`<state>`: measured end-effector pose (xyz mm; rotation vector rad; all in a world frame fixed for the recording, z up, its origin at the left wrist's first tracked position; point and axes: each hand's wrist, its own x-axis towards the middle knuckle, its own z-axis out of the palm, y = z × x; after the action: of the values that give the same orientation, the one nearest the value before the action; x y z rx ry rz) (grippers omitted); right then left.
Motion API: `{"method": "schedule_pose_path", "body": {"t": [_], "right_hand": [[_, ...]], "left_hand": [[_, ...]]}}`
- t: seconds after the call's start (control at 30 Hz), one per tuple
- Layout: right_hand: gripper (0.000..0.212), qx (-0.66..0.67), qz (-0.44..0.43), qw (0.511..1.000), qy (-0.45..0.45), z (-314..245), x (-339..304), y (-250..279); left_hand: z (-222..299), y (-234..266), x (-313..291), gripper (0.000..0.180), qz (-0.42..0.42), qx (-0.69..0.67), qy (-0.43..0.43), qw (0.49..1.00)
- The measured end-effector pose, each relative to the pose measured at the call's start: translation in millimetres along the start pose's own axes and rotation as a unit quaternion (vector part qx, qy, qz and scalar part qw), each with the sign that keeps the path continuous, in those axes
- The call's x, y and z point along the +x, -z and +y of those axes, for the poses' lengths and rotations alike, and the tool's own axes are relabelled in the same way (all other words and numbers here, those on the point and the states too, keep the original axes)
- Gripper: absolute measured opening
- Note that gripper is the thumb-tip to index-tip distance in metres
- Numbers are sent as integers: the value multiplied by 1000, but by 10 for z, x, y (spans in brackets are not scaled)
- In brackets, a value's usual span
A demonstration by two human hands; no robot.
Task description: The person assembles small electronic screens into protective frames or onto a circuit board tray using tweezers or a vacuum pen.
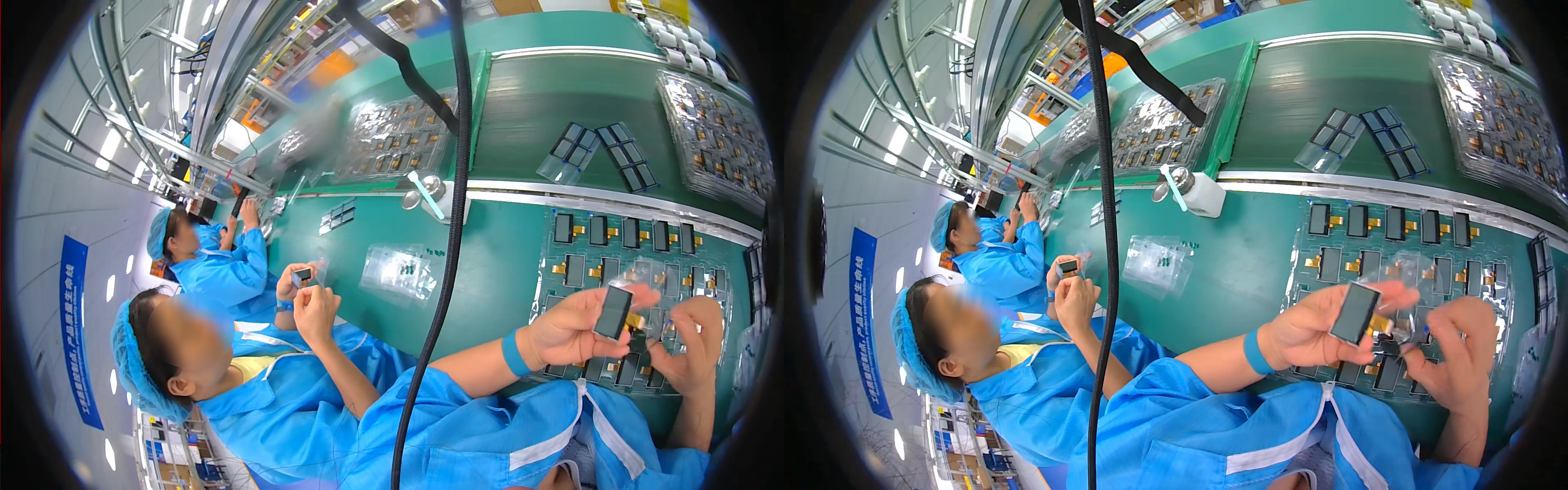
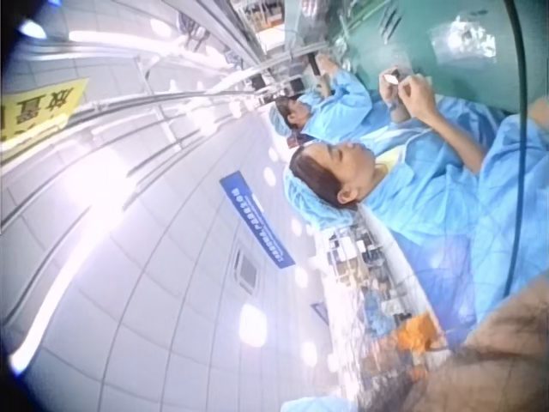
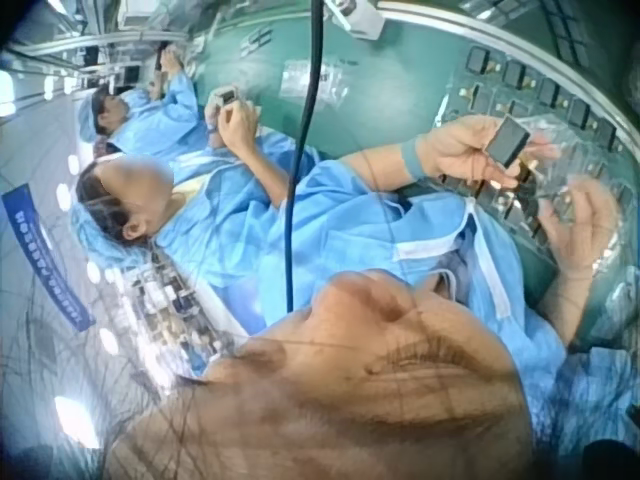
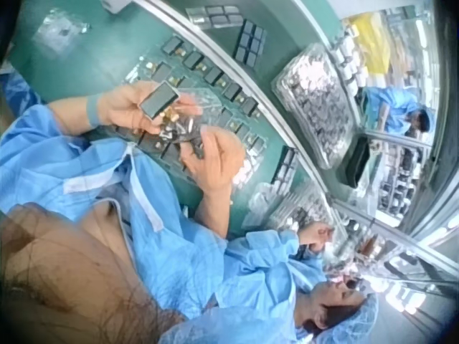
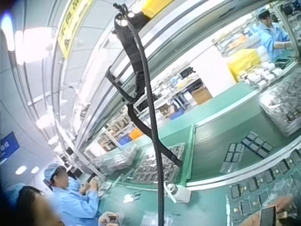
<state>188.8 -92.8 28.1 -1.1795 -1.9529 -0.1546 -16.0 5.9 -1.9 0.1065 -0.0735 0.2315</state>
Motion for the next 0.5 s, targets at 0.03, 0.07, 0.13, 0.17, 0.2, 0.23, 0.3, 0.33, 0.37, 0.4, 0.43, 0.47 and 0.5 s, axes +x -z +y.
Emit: {"method": "schedule_pose_path", "body": {"t": [0.03,0.07,0.13,0.17,0.2,0.23,0.3,0.33,0.37,0.4,0.43,0.47,0.5], "right_hand": [[55,-30,36,999,2,12,-28,37],[55,-44,34,998,-8,-7,-55,118],[57,-38,127,990,-40,-76,-61,210],[62,9,167,984,-66,-64,-121,189],[64,168,203,958,-112,-39,-101,122],[67,311,249,902,-170,67,-120,63],[70,541,181,717,-399,102,98,239],[69,702,171,636,-273,218,33,188],[71,771,177,553,-260,239,4,144],[72,806,163,509,-255,243,-23,156],[70,820,154,490,-253,284,-66,133],[63,822,157,489,-246,291,-88,112],[59,823,161,489,-239,300,-138,116]], "left_hand": [[17,6,2,73,8,1,-37,999],[38,6,58,73,14,-3,-58,998],[124,-5,8,72,41,50,-107,992],[127,-21,0,76,32,92,-115,989],[190,-57,-9,77,57,186,-107,975],[272,-24,94,78,78,271,-82,956],[260,-121,83,76,146,387,-131,901],[243,-145,58,66,149,393,-158,894],[241,-137,-4,66,163,383,-156,896],[239,-125,-41,65,180,377,-158,895],[222,-99,-26,65,158,374,-140,903],[225,-98,-22,66,171,376,-130,901],[224,-85,-3,67,187,380,-121,898]]}}
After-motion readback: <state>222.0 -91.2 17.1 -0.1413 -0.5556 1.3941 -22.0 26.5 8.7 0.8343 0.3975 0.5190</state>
